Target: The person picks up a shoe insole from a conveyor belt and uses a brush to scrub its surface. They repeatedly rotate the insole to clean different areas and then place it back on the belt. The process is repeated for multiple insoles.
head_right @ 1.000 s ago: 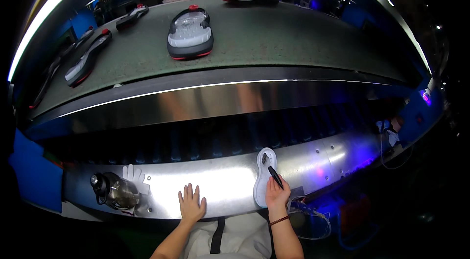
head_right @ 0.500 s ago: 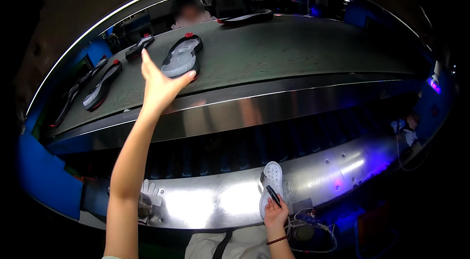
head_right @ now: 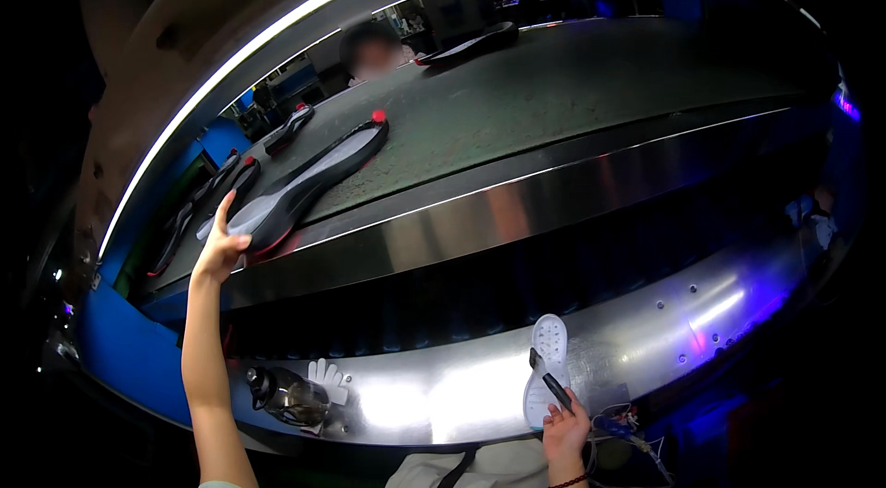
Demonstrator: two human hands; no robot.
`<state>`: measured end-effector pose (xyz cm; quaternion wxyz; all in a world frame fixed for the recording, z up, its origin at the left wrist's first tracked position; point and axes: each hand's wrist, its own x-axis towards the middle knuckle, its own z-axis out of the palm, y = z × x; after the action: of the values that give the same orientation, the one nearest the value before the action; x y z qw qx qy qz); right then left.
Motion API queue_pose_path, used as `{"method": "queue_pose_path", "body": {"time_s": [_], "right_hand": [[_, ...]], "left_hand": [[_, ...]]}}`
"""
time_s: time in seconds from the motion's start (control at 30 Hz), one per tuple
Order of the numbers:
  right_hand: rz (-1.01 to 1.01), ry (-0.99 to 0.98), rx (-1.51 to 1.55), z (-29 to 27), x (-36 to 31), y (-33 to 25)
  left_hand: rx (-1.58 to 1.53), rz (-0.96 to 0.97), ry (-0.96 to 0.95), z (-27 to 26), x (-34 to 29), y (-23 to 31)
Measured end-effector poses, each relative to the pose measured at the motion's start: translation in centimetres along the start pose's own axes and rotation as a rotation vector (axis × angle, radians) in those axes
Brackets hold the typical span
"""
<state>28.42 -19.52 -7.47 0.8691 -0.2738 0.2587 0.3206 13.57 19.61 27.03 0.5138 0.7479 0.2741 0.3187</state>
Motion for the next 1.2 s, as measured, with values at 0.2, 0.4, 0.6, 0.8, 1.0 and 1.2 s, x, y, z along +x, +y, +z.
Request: {"method": "queue_pose_path", "body": {"time_s": [0.2, 0.4, 0.6, 0.8, 1.0, 1.2], "right_hand": [[0.012, -0.017, -0.022, 0.3, 0.1, 0.1], [0.016, 0.001, -0.041, 0.1, 0.1, 0.1], [0.009, 0.038, -0.068, -1.1, 0.4, 0.3], [-0.005, 0.037, -0.106, -1.4, 0.7, 0.4], [-0.015, 0.004, -0.135, -0.4, 0.6, 0.7], [-0.024, 0.027, -0.154, -1.0, 0.6, 0.6]], "left_hand": [[-0.169, 0.094, -0.099, -4.5, -3.4, -1.5], [-0.214, 0.111, -0.069, -4.3, -4.3, -2.0], [-0.078, 0.249, -0.009, -1.1, -6.7, -1.3], [0.868, 1.022, 0.066, 4.2, -10.7, -2.1], [1.007, 1.085, 0.173, 5.9, -12.0, -4.1], [0.952, 1.017, 0.191, 6.0, -11.7, -4.1]]}}
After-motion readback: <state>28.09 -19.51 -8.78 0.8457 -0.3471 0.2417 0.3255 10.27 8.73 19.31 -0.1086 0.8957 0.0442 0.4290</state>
